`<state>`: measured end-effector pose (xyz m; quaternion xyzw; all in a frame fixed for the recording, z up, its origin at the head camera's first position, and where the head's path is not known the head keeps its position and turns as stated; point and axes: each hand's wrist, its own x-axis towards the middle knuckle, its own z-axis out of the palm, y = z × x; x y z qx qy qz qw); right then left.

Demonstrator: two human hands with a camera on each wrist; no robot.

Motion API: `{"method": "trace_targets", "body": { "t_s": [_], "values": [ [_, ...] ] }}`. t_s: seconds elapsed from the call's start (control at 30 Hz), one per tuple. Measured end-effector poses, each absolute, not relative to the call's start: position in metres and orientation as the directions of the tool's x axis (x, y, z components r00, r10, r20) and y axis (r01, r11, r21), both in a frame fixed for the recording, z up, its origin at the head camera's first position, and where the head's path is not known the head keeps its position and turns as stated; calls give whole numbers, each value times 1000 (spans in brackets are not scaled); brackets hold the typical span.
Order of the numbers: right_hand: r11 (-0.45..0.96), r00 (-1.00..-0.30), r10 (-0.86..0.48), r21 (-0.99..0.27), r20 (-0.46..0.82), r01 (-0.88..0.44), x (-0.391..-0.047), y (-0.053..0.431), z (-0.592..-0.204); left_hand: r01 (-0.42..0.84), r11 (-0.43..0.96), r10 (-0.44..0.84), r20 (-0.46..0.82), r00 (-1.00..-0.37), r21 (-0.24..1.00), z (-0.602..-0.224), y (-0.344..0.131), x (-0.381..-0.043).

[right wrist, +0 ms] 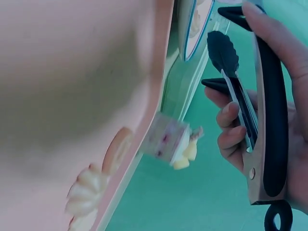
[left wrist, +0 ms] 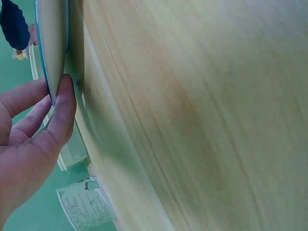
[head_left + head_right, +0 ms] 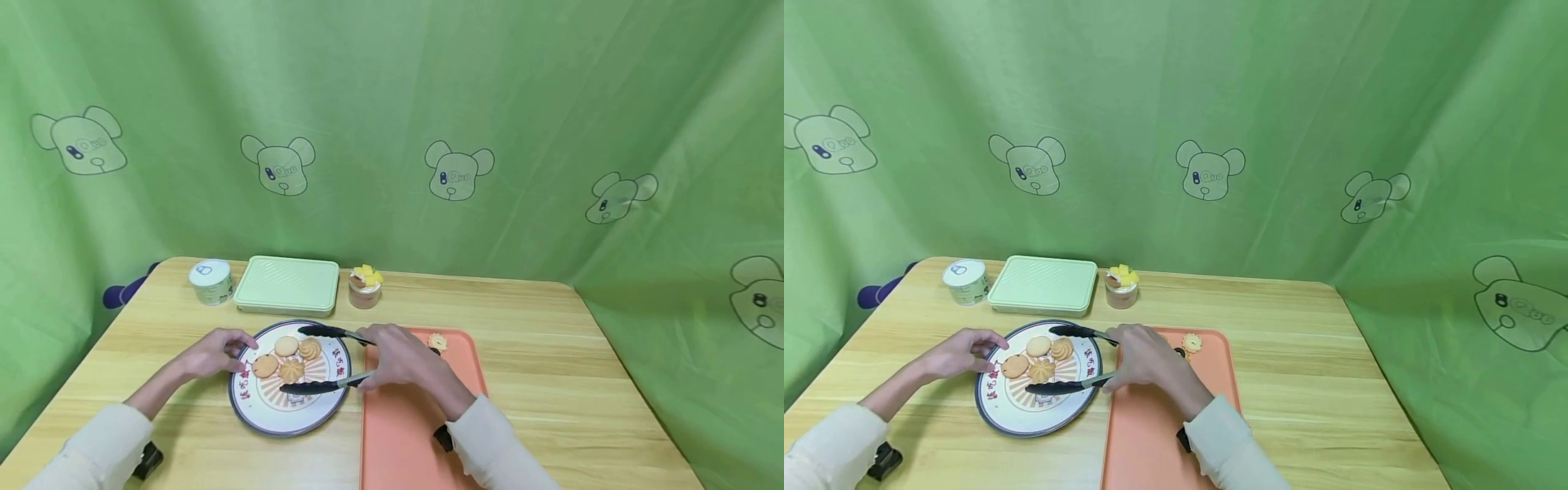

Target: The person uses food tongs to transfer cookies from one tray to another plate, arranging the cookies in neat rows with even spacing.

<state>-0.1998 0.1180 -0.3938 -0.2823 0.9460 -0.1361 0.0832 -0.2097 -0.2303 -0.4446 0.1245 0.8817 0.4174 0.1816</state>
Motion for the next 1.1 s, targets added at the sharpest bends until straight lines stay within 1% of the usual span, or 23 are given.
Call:
{"method": "trace_targets", "body": {
  "t_s": [0.3, 0.67, 1.1],
  "values": [
    [805, -864, -502, -383, -34, -453, -196, 158, -392, 49, 625, 356, -229, -906, 779, -444, -229, -210],
    [854, -907, -422, -334, 5, -399, -188, 210, -396, 61, 615, 363, -215, -907, 786, -444, -228, -209],
    [865, -926, -378, -366, -23, -344, -187, 248, -402, 52, 615, 359, -221, -907, 787, -444, -230, -209]
  ]
}}
